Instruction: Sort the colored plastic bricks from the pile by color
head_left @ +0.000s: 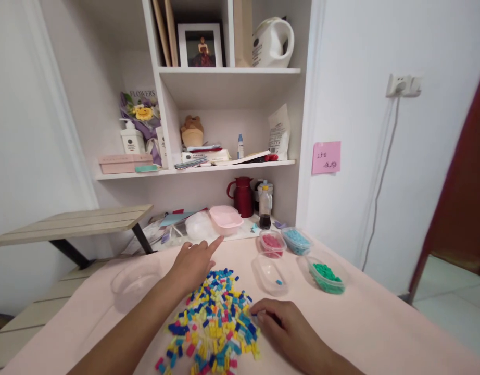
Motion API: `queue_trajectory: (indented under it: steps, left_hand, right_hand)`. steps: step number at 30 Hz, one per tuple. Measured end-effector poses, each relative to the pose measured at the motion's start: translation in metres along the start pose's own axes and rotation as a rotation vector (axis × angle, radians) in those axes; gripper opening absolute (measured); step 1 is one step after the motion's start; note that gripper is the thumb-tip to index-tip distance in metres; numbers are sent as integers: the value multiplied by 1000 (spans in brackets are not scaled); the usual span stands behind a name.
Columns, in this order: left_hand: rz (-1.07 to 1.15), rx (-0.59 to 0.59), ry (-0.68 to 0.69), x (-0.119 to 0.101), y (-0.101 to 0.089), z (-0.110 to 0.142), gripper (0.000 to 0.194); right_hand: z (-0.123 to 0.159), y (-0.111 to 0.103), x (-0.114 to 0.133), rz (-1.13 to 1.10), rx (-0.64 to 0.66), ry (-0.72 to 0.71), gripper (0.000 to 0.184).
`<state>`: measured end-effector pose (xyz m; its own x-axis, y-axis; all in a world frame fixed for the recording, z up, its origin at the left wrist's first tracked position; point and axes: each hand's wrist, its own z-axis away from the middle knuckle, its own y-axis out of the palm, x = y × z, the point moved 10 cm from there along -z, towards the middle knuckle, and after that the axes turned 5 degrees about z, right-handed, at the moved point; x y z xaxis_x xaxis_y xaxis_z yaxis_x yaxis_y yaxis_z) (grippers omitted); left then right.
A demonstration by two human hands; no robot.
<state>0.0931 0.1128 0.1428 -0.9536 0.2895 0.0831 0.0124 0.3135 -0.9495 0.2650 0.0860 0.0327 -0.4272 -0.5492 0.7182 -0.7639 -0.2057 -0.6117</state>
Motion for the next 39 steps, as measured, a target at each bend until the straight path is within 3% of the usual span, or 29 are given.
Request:
queue_trajectory:
  steps: [4,7,8,13,16,18,24,28,31,34,39]
  left_hand:
    - [56,-9,-9,4,1,18,57]
    - [136,-26,-8,11,16,45,49]
    - [193,-81,-7,15,20,57,47]
    - [283,-203,-128,55,77,115,46]
    - [300,-242,-118,66,103,131,44]
    - [316,-241,-93,67,110,133,44]
    - [339,-203,-30,56,114,128,41]
    - [303,-219,-30,54,116,126,39]
    - [299,-229,-33,54,116,126,38]
    - [291,-250,-26,54,114,126,37]
    - [274,-339,9,55,99,125,33]
  right_hand:
    - [0,-8,6,-9,-44,-25,29]
    - [0,-14,1,-9,-102,16,29]
    - [0,-14,-2,-2,-111,38,29]
    - [0,-13,-13,56,-139,77,29]
    - [2,-14,-12,160,-182,48,29]
    - [3,-13,-9,237,-179,38,29]
    - [-8,-1,6,412,-49,38,25]
    - [-24,17,2,586,148,126,15]
    - [-32,22,0,615,194,142,9]
    - [-37,12,1,487,128,147,5]
    - [-31,-4,-17,-103,8,351,16]
